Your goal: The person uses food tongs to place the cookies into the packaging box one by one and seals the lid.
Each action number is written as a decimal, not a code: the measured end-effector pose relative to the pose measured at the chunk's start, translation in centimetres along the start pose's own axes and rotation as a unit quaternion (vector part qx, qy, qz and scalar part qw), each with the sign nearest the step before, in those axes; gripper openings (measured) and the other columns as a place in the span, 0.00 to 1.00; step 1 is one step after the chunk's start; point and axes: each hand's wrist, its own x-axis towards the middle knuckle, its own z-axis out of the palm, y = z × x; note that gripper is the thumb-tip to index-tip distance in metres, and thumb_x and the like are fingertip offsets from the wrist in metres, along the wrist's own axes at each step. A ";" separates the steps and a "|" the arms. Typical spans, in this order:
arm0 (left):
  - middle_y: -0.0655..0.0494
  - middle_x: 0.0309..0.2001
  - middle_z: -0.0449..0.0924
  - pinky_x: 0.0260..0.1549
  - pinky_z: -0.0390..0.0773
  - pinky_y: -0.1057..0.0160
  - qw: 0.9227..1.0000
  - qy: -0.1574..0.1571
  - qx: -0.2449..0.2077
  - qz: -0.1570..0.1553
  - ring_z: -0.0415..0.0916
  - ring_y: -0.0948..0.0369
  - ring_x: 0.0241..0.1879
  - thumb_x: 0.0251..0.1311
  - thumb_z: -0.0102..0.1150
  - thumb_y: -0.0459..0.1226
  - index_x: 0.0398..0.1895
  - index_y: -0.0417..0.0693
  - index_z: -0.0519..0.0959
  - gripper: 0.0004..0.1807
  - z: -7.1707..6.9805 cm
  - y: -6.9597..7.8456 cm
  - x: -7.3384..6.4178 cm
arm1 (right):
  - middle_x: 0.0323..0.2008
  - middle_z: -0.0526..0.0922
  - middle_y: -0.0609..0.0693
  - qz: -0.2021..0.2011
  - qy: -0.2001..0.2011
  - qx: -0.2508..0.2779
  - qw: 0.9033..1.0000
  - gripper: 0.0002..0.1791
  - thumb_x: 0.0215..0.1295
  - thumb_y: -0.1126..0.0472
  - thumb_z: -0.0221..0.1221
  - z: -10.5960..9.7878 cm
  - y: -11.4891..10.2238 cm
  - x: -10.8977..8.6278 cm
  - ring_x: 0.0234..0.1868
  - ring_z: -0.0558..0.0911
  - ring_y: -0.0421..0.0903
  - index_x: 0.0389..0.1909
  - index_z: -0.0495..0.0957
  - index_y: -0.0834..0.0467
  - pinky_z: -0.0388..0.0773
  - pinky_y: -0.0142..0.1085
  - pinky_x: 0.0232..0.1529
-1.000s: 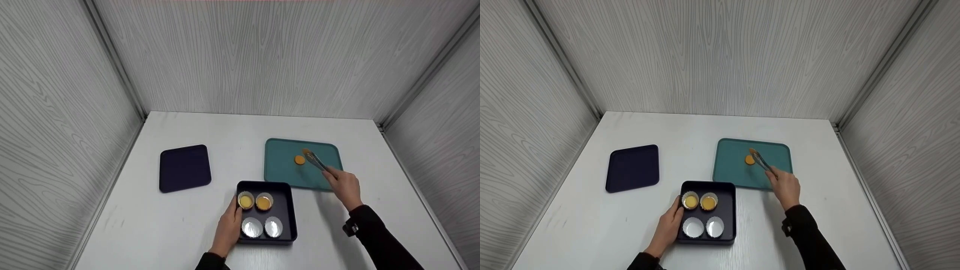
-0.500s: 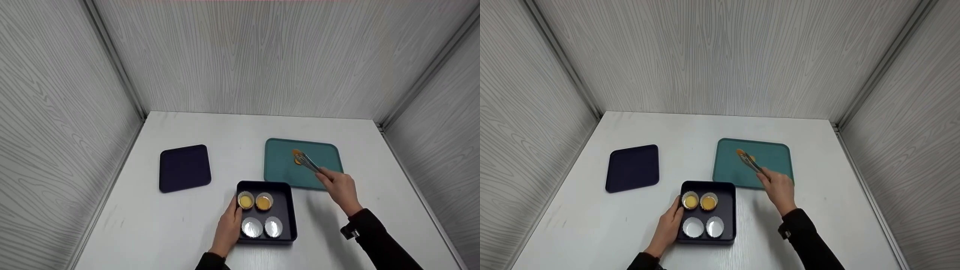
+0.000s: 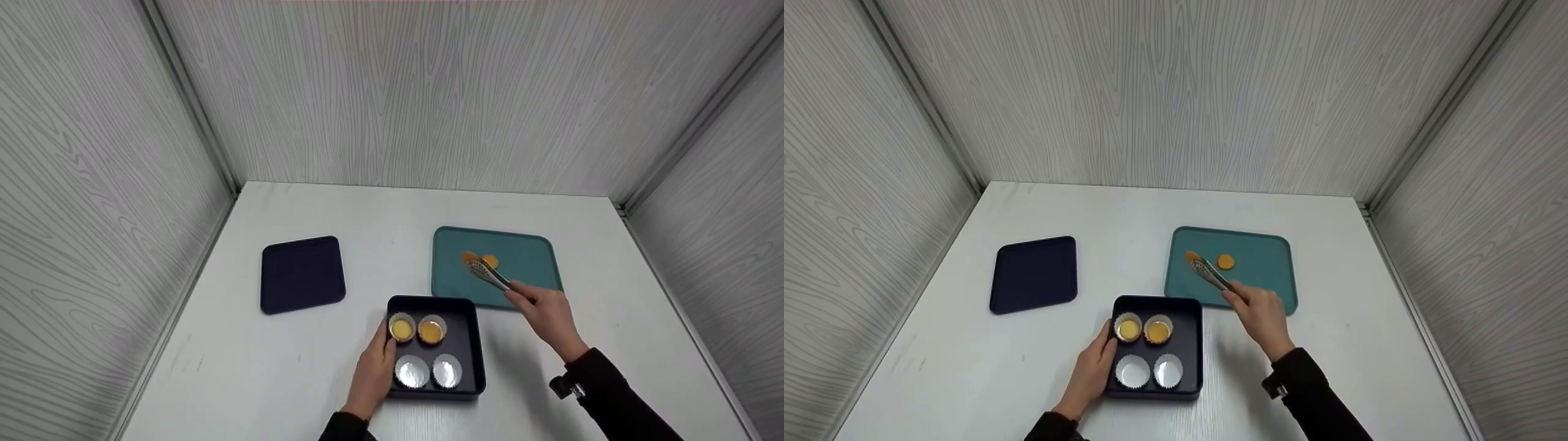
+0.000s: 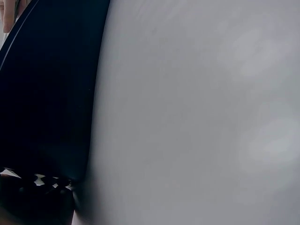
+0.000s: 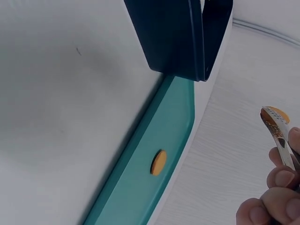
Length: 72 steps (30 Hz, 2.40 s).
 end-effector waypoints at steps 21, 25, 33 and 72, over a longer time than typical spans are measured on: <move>0.41 0.76 0.62 0.74 0.62 0.47 1.000 -0.004 0.005 -0.005 0.61 0.45 0.74 0.81 0.42 0.40 0.80 0.38 0.57 0.30 0.0 0.0 0.1 | 0.44 0.91 0.52 -0.009 -0.061 0.024 0.998 0.15 0.70 0.57 0.65 0.1 -1.4 -1.9 0.37 0.88 0.41 0.54 0.87 0.57 0.79 0.30 0.33; 0.41 0.76 0.62 0.74 0.62 0.47 1.000 -0.002 0.006 -0.005 0.62 0.45 0.74 0.81 0.41 0.42 0.80 0.38 0.57 0.30 0.0 0.1 0.1 | 0.42 0.91 0.51 -0.019 -0.080 0.025 0.996 0.15 0.70 0.57 0.65 0.0 -1.7 -2.1 0.31 0.84 0.36 0.54 0.87 0.58 0.77 0.28 0.30; 0.41 0.75 0.63 0.73 0.63 0.47 1.000 0.003 0.009 -0.002 0.63 0.45 0.74 0.81 0.42 0.41 0.79 0.38 0.57 0.30 0.0 0.1 0.0 | 0.30 0.88 0.42 -0.017 -0.125 0.033 0.991 0.14 0.71 0.53 0.64 -0.3 -2.0 -2.6 0.23 0.72 0.32 0.50 0.89 0.55 0.69 0.27 0.23; 0.45 0.77 0.61 0.75 0.61 0.48 1.000 -0.009 -0.010 -0.016 0.60 0.48 0.75 0.81 0.42 0.40 0.81 0.44 0.56 0.30 -0.1 0.2 0.1 | 0.21 0.77 0.32 -0.021 -0.349 0.012 0.937 0.08 0.70 0.52 0.64 -1.2 -3.7 -3.6 0.18 0.62 0.30 0.42 0.91 0.45 0.58 0.25 0.20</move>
